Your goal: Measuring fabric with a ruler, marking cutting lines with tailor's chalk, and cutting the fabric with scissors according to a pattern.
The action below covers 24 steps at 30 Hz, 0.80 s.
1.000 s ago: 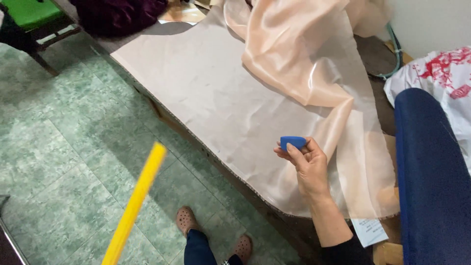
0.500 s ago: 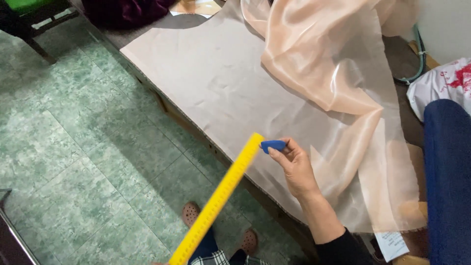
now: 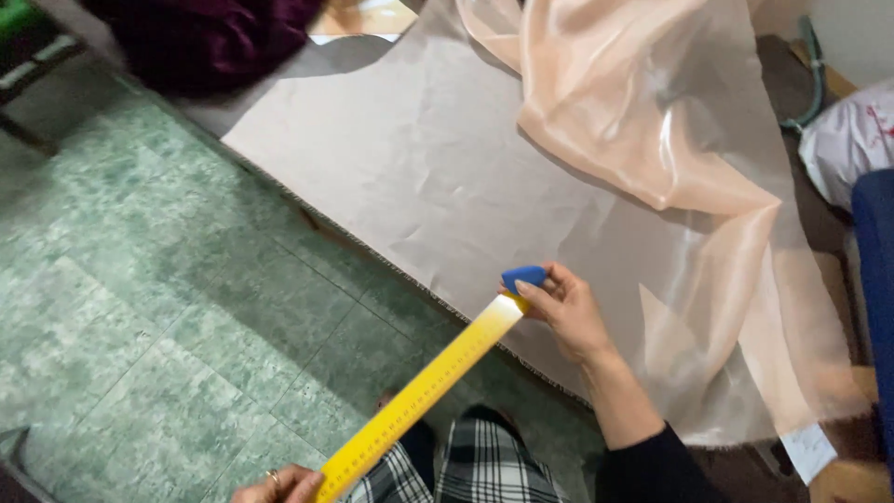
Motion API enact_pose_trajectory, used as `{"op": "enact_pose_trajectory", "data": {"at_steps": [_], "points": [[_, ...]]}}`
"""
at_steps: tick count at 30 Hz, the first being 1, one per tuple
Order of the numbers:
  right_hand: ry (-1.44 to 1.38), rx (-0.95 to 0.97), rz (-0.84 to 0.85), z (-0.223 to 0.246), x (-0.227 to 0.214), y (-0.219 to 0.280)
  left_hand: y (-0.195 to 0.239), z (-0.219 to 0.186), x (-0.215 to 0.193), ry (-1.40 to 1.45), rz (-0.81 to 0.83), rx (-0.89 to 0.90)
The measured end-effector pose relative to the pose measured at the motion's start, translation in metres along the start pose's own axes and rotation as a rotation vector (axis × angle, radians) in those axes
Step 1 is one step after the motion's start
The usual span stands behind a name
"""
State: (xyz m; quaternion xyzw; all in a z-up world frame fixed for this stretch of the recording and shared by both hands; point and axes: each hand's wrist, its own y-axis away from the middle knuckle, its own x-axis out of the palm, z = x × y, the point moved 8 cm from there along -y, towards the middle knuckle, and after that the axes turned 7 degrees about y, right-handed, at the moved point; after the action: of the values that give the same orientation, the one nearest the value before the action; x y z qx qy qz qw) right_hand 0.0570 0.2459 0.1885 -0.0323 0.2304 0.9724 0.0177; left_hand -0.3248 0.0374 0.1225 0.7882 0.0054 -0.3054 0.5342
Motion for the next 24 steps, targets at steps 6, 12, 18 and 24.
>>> {"op": "enact_pose_trajectory", "data": {"at_steps": [6,12,18,24], "points": [[-0.09,-0.088,0.035,0.023,0.031,-0.02,-0.024,-0.073,-0.017,-0.071,0.065,0.425],[-0.079,-0.065,0.186,0.021,0.073,-0.009,0.012,-0.197,0.025,0.154,0.206,0.599],[-0.116,-0.105,0.15,0.004,0.025,-0.036,-0.003,-0.21,0.064,0.146,0.054,0.595],[-0.176,-0.078,-0.061,-0.014,-0.087,-0.067,-0.038,-0.181,0.106,0.177,-0.009,0.487]]}}
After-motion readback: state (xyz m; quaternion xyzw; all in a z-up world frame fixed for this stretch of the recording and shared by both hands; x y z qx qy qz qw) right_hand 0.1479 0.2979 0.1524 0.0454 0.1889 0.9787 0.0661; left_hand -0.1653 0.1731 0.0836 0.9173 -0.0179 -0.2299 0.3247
